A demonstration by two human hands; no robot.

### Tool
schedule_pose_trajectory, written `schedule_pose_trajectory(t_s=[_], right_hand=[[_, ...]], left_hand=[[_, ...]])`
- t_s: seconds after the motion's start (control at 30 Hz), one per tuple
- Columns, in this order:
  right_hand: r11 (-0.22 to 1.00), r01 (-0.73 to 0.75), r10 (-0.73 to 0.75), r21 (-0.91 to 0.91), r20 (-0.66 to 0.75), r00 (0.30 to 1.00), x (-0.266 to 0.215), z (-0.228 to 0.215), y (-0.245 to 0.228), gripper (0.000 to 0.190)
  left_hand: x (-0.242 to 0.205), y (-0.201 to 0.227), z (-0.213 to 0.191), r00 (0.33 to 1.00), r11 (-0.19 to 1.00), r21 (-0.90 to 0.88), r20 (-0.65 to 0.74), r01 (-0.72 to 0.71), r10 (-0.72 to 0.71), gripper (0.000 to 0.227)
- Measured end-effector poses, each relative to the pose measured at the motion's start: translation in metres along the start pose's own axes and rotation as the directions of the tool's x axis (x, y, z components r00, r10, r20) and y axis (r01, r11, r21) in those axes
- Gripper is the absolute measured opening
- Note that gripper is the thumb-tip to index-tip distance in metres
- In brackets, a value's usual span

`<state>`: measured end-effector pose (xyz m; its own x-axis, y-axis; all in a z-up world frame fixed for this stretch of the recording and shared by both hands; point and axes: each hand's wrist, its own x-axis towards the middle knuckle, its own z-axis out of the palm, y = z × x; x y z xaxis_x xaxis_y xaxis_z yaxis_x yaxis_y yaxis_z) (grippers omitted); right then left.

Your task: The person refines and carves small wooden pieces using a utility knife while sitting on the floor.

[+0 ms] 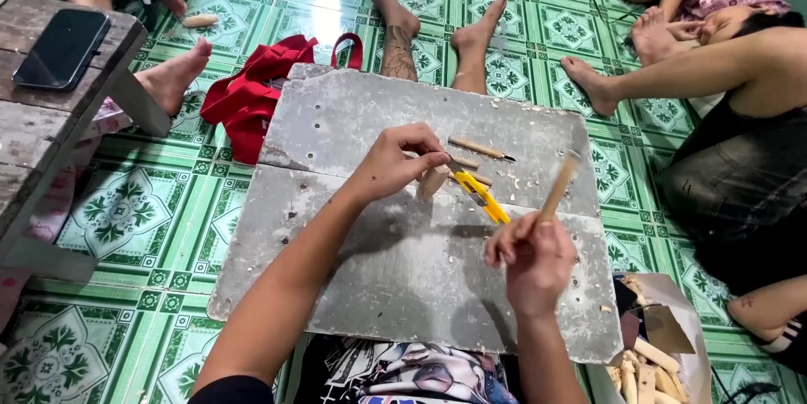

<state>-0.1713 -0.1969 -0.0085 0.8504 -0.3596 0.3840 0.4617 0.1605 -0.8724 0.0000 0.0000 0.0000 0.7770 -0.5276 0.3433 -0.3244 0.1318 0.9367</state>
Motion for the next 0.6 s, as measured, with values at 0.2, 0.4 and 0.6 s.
schedule_pose_trajectory(t_s=[0.2, 0.4, 0.6], right_hand=[[0.922, -0.183, 0.182, -0.342, -0.037, 0.983, -0.001, 0.015, -0.012, 0.041], [0.849, -0.245, 0.326, -0.467, 0.098, 0.940, 0.001, 0.028, -0.011, 0.044], [0.955, -0.064, 0.051, -0.289, -0.051, 0.997, 0.006, -0.011, -0.009, 0.038]], left_hand=[[-0.001, 0.001, -0.005, 0.992, 0.992, -0.049, 0.049, 0.120, -0.118, 0.009], [-0.002, 0.005, -0.006, 0.996, 0.996, -0.008, 0.039, 0.084, -0.084, 0.006], [-0.001, 0.005, -0.005, 0.998, 0.999, 0.014, 0.053, 0.045, -0.046, 0.005]])
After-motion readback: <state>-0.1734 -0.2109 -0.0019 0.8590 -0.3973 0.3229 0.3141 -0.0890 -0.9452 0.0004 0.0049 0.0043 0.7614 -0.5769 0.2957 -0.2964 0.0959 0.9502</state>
